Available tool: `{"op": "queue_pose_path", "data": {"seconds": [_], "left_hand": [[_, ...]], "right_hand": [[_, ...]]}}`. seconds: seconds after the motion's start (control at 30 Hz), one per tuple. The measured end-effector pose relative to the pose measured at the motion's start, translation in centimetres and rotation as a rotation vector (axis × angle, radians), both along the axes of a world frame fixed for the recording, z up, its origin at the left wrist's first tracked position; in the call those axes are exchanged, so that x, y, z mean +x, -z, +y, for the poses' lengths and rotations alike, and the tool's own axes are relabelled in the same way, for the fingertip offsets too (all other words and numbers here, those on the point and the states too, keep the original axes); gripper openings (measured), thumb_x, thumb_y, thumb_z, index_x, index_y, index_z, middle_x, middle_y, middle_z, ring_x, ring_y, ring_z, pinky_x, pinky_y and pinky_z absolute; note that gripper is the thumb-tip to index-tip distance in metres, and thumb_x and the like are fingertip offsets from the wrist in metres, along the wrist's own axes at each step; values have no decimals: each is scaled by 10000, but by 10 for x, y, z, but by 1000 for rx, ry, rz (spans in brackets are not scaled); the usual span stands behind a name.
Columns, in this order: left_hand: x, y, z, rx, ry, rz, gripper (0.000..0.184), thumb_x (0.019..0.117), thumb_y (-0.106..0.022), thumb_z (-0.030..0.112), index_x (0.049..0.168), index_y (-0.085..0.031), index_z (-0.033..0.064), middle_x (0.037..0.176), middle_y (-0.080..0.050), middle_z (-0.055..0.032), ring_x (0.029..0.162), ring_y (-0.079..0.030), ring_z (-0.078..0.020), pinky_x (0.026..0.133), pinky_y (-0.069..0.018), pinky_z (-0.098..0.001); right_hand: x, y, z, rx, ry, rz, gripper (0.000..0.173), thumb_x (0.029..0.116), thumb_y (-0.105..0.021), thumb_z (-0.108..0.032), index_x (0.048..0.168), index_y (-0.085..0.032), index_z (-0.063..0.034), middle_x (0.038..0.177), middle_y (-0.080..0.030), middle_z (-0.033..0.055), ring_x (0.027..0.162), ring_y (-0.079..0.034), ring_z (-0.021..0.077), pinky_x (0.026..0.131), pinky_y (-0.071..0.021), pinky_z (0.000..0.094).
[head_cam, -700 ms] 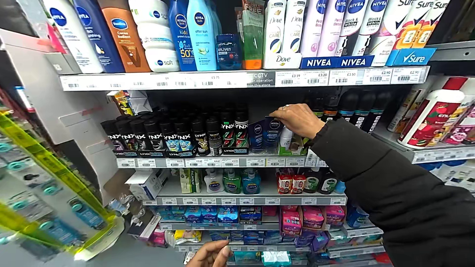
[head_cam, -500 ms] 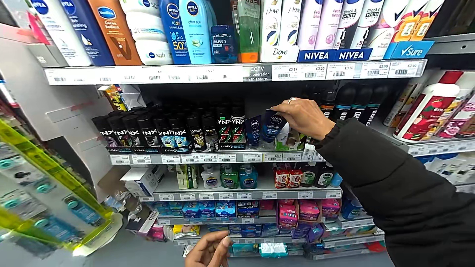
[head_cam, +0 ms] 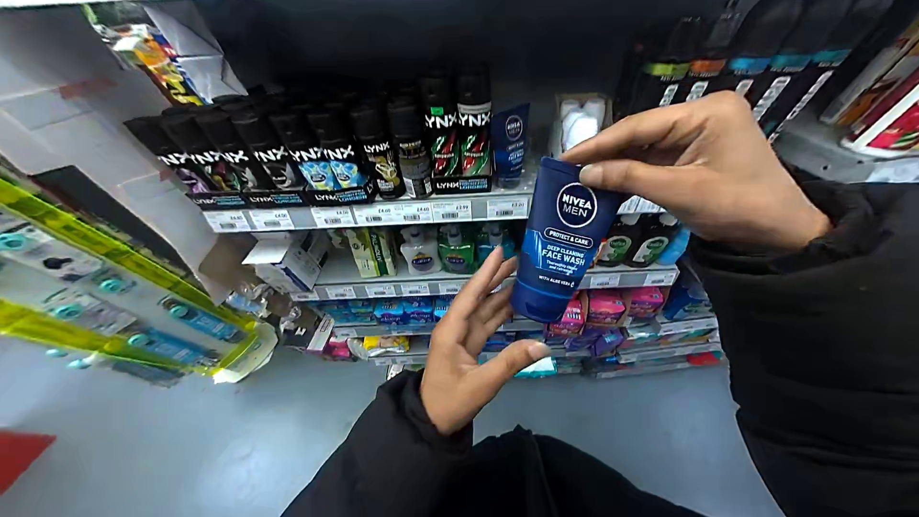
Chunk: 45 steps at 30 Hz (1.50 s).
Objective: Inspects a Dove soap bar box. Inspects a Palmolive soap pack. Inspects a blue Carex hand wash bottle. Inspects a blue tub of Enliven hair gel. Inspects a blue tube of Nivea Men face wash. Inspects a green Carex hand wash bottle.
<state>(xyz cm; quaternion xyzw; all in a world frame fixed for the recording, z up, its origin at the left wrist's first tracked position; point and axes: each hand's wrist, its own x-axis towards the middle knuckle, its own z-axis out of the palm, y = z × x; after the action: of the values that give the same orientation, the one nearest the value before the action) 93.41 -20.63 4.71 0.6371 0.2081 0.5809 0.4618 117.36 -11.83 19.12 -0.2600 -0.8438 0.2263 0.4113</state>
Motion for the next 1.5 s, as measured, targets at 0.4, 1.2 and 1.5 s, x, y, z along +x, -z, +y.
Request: {"op": "queue_pose_path", "data": {"seconds": [0.4,1.2,1.5], "left_hand": [[-69,17,-14,-169,134,-198,690,887,-712,-38,1515,-428,-28,1399,-589,-216,1213,-648,-317,1020,-565,-435],[-190,56,0,-258,334,-167,693,875,-715,-79,1487,-393,-128,1374,-590,-274,1209,-651,-354,1023,-571,-451],[-209,63,-8,-293,348,-174,693,879,-703,-93,1495,-387,-122,1393,-579,-268,1222,-643,-352,1034,-563,-451]], "right_hand": [[-86,77,-27,-272,163,451,255,967,-689,-90,1190,-663,32,961,-744,74,841,-743,174,751,-655,336],[-241,178,-118,-454,340,886,389,994,-609,-29,1357,-546,96,1170,-717,170,989,-744,244,857,-645,392],[-258,186,-125,-480,342,893,377,985,-612,-16,1340,-556,97,1150,-720,180,983,-746,264,830,-653,414]]}}
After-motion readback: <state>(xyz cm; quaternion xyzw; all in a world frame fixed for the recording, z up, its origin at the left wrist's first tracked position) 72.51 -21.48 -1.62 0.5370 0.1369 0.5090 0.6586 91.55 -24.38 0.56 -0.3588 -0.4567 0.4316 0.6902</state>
